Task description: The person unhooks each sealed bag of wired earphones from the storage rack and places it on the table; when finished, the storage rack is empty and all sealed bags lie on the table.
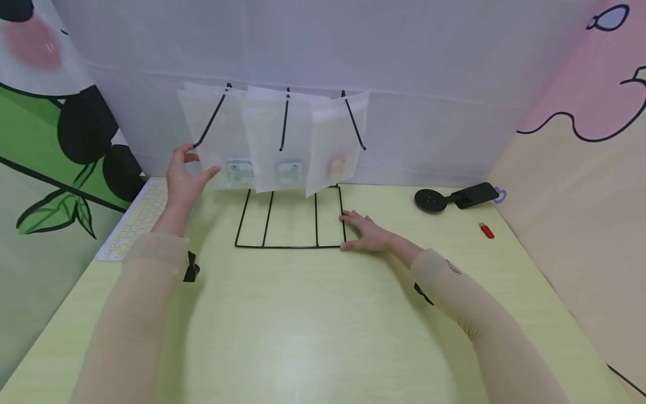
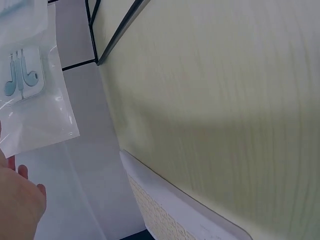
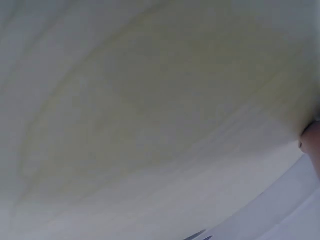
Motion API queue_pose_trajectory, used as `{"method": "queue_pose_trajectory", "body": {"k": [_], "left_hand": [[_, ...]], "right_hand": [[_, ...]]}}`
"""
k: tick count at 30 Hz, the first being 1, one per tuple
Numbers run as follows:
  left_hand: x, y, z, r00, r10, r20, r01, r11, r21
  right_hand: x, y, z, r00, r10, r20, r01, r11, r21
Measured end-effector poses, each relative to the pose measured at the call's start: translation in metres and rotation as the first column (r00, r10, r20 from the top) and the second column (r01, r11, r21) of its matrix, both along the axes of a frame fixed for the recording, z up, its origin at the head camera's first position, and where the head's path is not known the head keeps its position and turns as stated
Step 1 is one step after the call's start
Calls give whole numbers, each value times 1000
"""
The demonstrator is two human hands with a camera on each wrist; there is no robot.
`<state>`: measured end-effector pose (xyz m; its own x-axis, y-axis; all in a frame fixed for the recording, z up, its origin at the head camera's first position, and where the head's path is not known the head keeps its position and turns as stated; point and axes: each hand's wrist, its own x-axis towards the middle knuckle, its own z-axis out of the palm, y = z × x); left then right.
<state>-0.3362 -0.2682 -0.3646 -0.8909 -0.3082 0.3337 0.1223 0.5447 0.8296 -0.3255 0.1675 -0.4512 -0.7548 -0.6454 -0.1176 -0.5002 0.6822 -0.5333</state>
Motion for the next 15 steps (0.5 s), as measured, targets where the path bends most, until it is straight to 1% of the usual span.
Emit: {"method": "queue_pose_trajectory", "body": {"k": [3, 8, 10, 15], "left_hand": [[0, 4, -2, 999, 18, -32, -17, 999, 29], [-3, 7, -8, 995, 42, -94, -38, 998, 43], [-4, 7, -10, 991, 51, -124, -45, 998, 50], [-3, 9, -13, 978, 78, -196, -55, 992, 116]], "right_hand": [[0, 0, 1, 1000, 1, 11, -1, 1000, -1], [1, 1, 0, 1000, 8, 9, -8, 1000, -1], [1, 2, 0, 1000, 10, 6, -10, 1000, -5], [3, 2, 1, 1000, 12, 11, -12, 1000, -16]]}}
